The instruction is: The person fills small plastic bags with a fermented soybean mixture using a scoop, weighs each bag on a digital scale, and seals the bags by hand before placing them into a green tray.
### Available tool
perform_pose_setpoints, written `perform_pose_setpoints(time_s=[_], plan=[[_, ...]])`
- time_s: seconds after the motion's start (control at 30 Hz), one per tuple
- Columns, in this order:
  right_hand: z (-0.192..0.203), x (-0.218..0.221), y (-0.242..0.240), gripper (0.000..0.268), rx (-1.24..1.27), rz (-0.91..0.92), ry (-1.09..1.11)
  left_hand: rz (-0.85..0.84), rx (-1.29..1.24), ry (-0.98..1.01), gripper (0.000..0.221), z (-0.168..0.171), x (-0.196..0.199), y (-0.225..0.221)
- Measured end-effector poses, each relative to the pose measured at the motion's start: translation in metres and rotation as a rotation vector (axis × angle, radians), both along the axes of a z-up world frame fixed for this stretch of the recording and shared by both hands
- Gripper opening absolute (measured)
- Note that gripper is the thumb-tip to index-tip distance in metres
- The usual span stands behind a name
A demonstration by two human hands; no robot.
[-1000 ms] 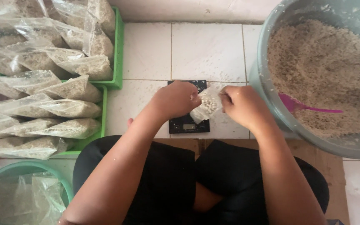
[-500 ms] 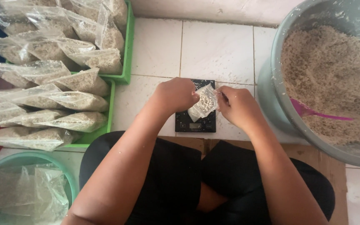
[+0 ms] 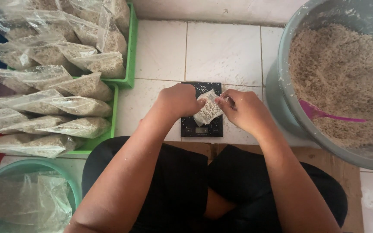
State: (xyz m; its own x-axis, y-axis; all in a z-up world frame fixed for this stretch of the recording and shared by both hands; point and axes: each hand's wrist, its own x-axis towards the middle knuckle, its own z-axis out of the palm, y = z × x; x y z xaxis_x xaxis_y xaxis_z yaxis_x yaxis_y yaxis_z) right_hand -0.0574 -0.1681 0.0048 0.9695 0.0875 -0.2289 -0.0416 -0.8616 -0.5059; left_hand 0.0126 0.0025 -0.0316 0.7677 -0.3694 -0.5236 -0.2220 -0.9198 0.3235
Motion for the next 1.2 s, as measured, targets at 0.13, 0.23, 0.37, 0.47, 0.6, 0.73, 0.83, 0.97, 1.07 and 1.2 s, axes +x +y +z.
perform_pose_setpoints(time_s=[0.13, 0.23, 0.37, 0.47, 0.6, 0.73, 0.83, 0.97, 1.07, 1.2], plan=[[-0.008, 0.001, -0.002, 0.033, 0.012, 0.001, -0.009, 0.033, 0.007, -0.033, 0.051, -0.007, 0.003, 0.0], [-0.006, 0.002, -0.001, 0.034, 0.039, -0.003, -0.015, 0.022, 0.022, -0.023, 0.051, -0.003, 0.002, 0.001], [-0.008, 0.003, -0.001, 0.034, 0.04, 0.006, -0.019, 0.03, 0.021, -0.007, 0.05, 0.0, 0.002, 0.002], [-0.005, 0.001, 0.0, 0.035, 0.041, 0.007, -0.012, 0.028, 0.033, -0.012, 0.051, 0.0, 0.002, 0.001], [-0.009, 0.002, -0.002, 0.037, 0.067, 0.01, -0.019, 0.024, 0.049, -0.005, 0.051, -0.001, 0.003, 0.002], [-0.011, 0.003, -0.003, 0.034, 0.082, 0.026, -0.053, 0.022, 0.066, -0.018, 0.049, -0.009, 0.004, 0.002], [-0.013, 0.001, -0.002, 0.033, 0.041, 0.052, -0.101, 0.017, 0.05, 0.002, 0.04, -0.013, 0.003, 0.004], [-0.041, 0.007, -0.009, 0.024, -0.045, 0.057, -0.157, -0.004, 0.04, -0.024, 0.032, -0.065, 0.009, -0.002], [-0.045, 0.008, -0.01, 0.022, -0.117, 0.063, -0.206, -0.025, 0.024, -0.052, 0.032, -0.065, 0.006, -0.004], [-0.042, 0.008, -0.008, 0.021, -0.074, 0.012, -0.236, -0.023, -0.015, -0.055, 0.037, -0.047, 0.005, -0.004]])
